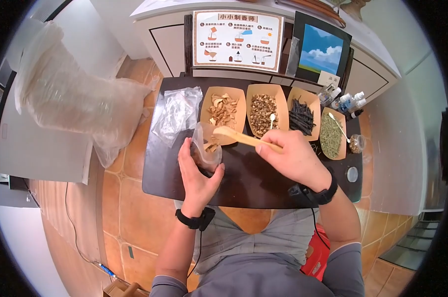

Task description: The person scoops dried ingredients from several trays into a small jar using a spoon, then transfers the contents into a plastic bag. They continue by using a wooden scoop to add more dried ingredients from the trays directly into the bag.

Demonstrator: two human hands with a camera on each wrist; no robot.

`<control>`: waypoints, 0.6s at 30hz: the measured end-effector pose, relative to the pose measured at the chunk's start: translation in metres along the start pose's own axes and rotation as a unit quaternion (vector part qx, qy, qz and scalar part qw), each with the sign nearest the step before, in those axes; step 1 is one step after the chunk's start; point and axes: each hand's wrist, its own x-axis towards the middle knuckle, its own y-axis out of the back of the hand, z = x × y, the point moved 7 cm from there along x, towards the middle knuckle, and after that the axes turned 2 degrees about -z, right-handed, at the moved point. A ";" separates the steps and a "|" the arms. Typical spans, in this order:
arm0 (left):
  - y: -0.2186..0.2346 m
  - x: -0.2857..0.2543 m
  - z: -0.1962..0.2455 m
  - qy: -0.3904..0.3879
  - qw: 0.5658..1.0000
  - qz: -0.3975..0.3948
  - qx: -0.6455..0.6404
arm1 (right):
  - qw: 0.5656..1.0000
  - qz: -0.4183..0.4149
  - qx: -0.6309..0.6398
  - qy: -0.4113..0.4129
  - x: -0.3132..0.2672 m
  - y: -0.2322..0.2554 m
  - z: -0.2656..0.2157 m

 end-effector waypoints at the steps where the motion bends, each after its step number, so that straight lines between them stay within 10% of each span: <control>1: 0.000 0.000 0.000 0.002 1.000 0.000 0.001 | 0.999 0.022 0.022 -0.014 0.003 0.003 0.007; 18: 0.001 0.000 0.000 -0.005 1.000 0.027 0.002 | 0.984 0.066 -0.101 -0.128 0.084 -0.017 0.035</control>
